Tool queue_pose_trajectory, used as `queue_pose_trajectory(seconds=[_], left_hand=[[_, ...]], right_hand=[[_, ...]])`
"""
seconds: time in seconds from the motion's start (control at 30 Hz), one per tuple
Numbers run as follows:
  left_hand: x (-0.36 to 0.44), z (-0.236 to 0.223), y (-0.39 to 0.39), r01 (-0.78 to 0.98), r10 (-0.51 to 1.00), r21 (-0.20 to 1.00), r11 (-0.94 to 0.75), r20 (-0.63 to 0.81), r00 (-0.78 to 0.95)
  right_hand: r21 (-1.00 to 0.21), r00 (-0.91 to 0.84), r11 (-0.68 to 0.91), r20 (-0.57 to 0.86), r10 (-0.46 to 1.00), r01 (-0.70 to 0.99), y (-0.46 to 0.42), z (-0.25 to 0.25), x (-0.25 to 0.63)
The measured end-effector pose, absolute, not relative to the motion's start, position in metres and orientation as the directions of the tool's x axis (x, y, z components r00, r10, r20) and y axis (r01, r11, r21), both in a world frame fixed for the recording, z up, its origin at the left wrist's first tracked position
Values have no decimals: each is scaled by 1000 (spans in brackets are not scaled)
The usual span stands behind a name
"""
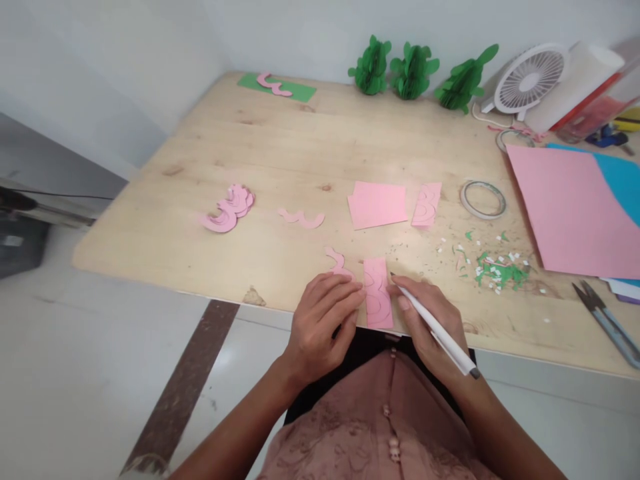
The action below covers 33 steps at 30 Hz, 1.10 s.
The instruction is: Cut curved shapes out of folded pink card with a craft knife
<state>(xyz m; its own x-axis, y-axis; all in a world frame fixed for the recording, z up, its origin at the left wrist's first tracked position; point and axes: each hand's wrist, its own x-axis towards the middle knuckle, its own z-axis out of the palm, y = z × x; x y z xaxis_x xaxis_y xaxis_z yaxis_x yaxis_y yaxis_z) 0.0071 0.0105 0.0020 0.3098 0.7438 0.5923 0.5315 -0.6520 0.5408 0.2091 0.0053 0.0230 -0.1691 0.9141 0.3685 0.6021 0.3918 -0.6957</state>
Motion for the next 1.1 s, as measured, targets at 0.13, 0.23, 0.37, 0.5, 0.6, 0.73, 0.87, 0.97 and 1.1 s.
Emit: queue_pose_trajectory(seconds=[0.13,0.23,0.37,0.5,0.6,0.73,0.87,0.97,1.1], left_hand=[[4,3,2,562,740,502,-657,570,357],[5,3,-3,578,716,440,-687,544,437],[9,1,-4,590,683,361,-722,509,524],[11,0,-3,581,662,349,-736,550,509],[10,-1,-3,567,649,348,-747,568,507],[10,1,-3,559,650,365,-745,588,481],[11,4,-4,563,653,379,-735,618,437],[13,6,-4,564,660,393,-727,629,412],[13,7,-2,564,658,386,-730,620,428]], right_hand=[[-651,-194,428,402,895,627,6,23,209],[-626,-203,448,424,882,638,6,23,209],[-622,-203,459,439,875,635,6,22,209],[-624,-203,452,430,880,638,4,19,210],[-626,-198,448,430,881,638,3,19,209],[-635,-183,442,432,883,634,3,19,209],[-684,-121,394,413,903,614,1,17,210],[-734,-42,320,370,928,598,-1,15,211],[-764,15,260,333,943,591,-3,13,211]])
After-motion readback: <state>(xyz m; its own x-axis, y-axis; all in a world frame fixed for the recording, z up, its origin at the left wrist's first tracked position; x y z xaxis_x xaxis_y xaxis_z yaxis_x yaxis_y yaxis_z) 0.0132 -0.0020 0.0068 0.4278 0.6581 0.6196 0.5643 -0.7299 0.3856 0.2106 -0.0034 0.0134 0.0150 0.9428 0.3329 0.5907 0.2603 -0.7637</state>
